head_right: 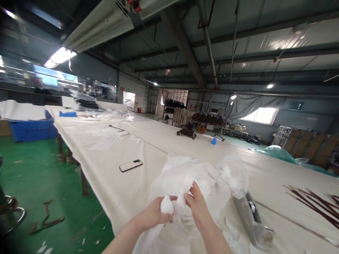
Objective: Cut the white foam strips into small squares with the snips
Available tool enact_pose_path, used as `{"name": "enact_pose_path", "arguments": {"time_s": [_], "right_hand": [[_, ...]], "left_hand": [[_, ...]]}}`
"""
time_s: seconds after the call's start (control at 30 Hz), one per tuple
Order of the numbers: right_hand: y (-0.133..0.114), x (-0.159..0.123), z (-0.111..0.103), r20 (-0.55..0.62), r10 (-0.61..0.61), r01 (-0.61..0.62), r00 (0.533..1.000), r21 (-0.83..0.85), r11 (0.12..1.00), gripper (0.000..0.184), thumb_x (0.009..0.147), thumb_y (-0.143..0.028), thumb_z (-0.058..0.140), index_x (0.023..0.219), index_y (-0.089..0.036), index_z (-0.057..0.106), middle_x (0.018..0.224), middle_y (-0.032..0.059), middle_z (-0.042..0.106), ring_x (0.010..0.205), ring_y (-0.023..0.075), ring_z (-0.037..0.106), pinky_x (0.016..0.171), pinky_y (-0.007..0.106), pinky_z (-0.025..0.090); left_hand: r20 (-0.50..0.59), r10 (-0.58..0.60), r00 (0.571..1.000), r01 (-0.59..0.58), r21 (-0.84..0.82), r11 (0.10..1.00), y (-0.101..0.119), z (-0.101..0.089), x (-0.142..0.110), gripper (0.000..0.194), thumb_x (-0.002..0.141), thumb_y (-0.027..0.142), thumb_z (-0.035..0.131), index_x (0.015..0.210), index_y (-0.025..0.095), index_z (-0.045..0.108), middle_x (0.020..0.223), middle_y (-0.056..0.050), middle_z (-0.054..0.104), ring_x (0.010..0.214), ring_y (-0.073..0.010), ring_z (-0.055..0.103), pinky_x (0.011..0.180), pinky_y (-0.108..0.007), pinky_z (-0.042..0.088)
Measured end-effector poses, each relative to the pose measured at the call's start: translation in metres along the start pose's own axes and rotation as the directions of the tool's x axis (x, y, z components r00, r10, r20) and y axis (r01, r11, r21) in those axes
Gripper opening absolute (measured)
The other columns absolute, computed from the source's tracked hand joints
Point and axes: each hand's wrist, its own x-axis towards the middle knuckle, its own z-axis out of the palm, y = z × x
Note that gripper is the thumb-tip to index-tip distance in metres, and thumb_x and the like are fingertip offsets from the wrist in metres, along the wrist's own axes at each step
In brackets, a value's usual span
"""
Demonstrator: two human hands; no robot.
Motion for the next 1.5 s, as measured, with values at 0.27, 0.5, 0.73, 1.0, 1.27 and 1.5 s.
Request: {"name": "enact_pose_path", "arguments": {"time_s": [0.27, 0.5, 0.73, 1.0, 1.27, 1.5], "right_hand": [[0.038, 0.028, -0.030, -0.349, 0.063, -0.130, 0.935, -0.171, 0.977, 0.048, 0.065, -0.025, 0.070, 0.111, -0.024, 0.057, 0.086, -0.0006, 0.071, 0.083, 0.0197, 0.068, 0.070, 0.028, 0.057], [0.074, 0.043, -0.039, -0.343, 0.368, -0.481, 0.864, -0.350, 0.804, 0.020, 0.088, -0.021, 0.066, 0.070, -0.014, 0.058, 0.059, -0.0066, 0.060, 0.050, 0.0090, 0.059, 0.054, 0.024, 0.052], [0.066, 0.042, -0.047, -0.305, 0.247, -0.369, 0.920, -0.457, 0.809, 0.022, 0.072, -0.030, 0.076, 0.069, -0.020, 0.056, 0.059, 0.0034, 0.068, 0.060, 0.0220, 0.071, 0.057, 0.030, 0.057], [0.027, 0.013, -0.080, -0.257, 0.059, -0.219, 0.965, -0.657, 0.721, 0.046, 0.064, -0.031, 0.072, 0.105, -0.018, 0.057, 0.094, 0.0133, 0.074, 0.073, 0.0268, 0.071, 0.072, 0.040, 0.055], [0.004, -0.052, -0.080, -0.052, -0.190, 0.074, 0.980, -0.798, 0.598, 0.025, 0.072, -0.035, 0.061, 0.094, -0.023, 0.064, 0.105, 0.0128, 0.066, 0.090, 0.0283, 0.067, 0.078, 0.041, 0.055], [-0.042, -0.141, -0.035, 0.143, 0.111, -0.002, 0.984, -0.605, 0.796, 0.039, 0.079, -0.047, 0.066, 0.113, -0.030, 0.068, 0.121, 0.0081, 0.066, 0.110, 0.0320, 0.060, 0.097, 0.043, 0.046]], "left_hand": [[-0.090, -0.311, 0.946, 0.269, -0.317, 0.910, 0.000, -0.006, 0.012, 0.038, 0.054, 0.018, 0.073, 0.091, 0.009, 0.070, 0.068, -0.004, 0.064, 0.049, -0.0127, 0.057, 0.049, -0.024, 0.046], [-0.304, -0.465, 0.831, 0.343, -0.377, 0.860, -0.022, -0.018, 0.029, 0.024, 0.057, 0.015, 0.074, 0.076, 0.006, 0.062, 0.065, -0.009, 0.063, 0.049, -0.0155, 0.058, 0.045, -0.024, 0.045], [-0.314, -0.405, 0.859, 0.262, -0.411, 0.873, -0.013, -0.016, 0.009, 0.038, 0.061, 0.020, 0.075, 0.097, 0.009, 0.065, 0.074, -0.007, 0.066, 0.059, -0.0149, 0.061, 0.051, -0.022, 0.046], [-0.478, -0.268, 0.836, 0.119, -0.319, 0.940, 0.003, -0.012, -0.032, 0.040, 0.065, 0.024, 0.072, 0.102, 0.011, 0.063, 0.082, -0.007, 0.066, 0.068, -0.0180, 0.065, 0.056, -0.025, 0.046], [-0.421, -0.238, 0.875, 0.046, -0.416, 0.908, 0.025, -0.012, -0.078, 0.039, 0.064, 0.030, 0.076, 0.097, 0.012, 0.065, 0.086, -0.008, 0.068, 0.058, -0.0119, 0.057, 0.055, -0.023, 0.043], [0.002, -0.165, 0.986, 0.133, -0.603, 0.787, 0.051, 0.043, -0.093, 0.036, 0.059, 0.027, 0.078, 0.089, 0.012, 0.064, 0.069, -0.004, 0.062, 0.050, -0.0104, 0.053, 0.047, -0.021, 0.039]]}}
